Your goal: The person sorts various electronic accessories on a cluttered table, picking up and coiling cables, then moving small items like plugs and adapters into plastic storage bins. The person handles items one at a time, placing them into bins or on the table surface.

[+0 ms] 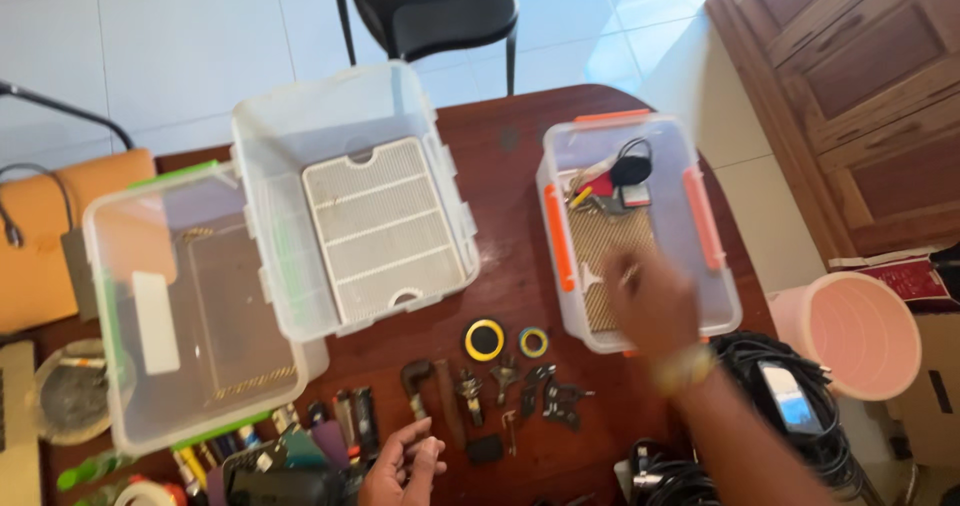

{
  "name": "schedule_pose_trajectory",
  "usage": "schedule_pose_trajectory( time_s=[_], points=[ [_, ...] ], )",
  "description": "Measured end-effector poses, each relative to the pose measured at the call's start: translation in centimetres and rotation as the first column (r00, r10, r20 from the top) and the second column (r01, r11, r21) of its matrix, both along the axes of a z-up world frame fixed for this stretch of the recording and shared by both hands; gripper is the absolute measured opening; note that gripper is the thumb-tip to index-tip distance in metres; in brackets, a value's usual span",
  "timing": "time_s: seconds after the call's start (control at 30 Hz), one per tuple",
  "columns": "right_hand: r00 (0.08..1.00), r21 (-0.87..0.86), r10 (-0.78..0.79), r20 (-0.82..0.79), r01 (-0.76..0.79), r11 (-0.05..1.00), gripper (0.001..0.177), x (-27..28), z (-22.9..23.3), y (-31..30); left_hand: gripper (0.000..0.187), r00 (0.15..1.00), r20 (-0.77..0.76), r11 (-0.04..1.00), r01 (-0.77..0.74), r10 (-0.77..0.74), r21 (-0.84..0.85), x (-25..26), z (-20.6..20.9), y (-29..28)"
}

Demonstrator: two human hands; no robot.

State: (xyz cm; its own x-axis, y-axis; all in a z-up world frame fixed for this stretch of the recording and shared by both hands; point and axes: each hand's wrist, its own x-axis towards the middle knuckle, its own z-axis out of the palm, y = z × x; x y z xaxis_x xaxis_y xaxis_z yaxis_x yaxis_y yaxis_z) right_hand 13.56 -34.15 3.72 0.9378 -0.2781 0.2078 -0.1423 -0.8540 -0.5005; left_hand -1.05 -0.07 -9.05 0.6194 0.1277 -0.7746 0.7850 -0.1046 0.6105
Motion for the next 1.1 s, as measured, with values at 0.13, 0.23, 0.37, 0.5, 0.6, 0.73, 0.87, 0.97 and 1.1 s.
schedule_pose_trajectory(
  time_s=[0.13, 0.23, 0.37, 0.5, 0.6, 0.73, 0.87, 0.97, 1.1],
  points=[
    [0.941, -0.123, -0.121, -0.315, 0.086, 0.989, 0.041, 8.7, -3.8, -6.9, 0.037, 0.999, 0.032, 0.999, 0.015, -0.017, 0.039, 2.1, 1.1, -2.6],
    [0.866, -0.193, -0.143, -0.479, 0.055, 0.98, 0.045, 11.5, -5.9, -7.5, 0.037, 0.974, 0.225, 0.999, -0.011, 0.021, -0.045, 2.6, 1.8, -5.3],
    [0.817, -0.203, -0.139, -0.559, 0.027, 0.979, 0.07, 12.0, -5.6, -6.5, 0.036, 0.987, 0.16, 0.998, 0.009, 0.001, -0.06, 2.7, 2.2, -7.2],
    [0.814, -0.255, -0.053, -0.578, -0.119, 0.96, 0.068, 11.9, -4.5, -6.6, 0.036, 0.998, -0.02, 0.998, 0.05, -0.051, -0.039, 2.7, 2.2, -7.3],
    [0.814, -0.352, 0.042, -0.58, -0.297, 0.887, 0.057, 11.9, -4.6, -6.9, 0.036, 0.992, -0.098, 0.997, 0.073, -0.075, -0.02, 2.7, 2.3, -6.8],
    [0.837, -0.41, 0.056, -0.545, -0.324, 0.853, 0.032, 11.3, -5.6, -7.4, 0.036, 0.984, -0.148, 0.995, 0.098, -0.095, 0.013, 2.4, 2.8, -5.7],
    [0.891, -0.463, 0.168, -0.421, -0.371, 0.805, 0.025, 10.4, -6.1, -7.4, 0.039, 0.999, -0.016, 0.998, 0.037, -0.038, -0.049, 1.6, 3.9, -5.2],
    [0.875, -0.482, 0.172, -0.453, -0.402, 0.779, 0.025, 10.1, -5.2, -7.7, 0.038, 1.0, 0.006, 0.998, 0.008, -0.007, -0.055, 1.6, 5.3, -5.1],
    [0.886, -0.531, 0.202, -0.417, -0.417, 0.738, 0.026, 8.0, -2.5, -8.4, 0.037, 0.99, 0.143, 0.998, 0.0, 0.009, -0.066, 1.5, 7.8, -4.7]
  ],
)
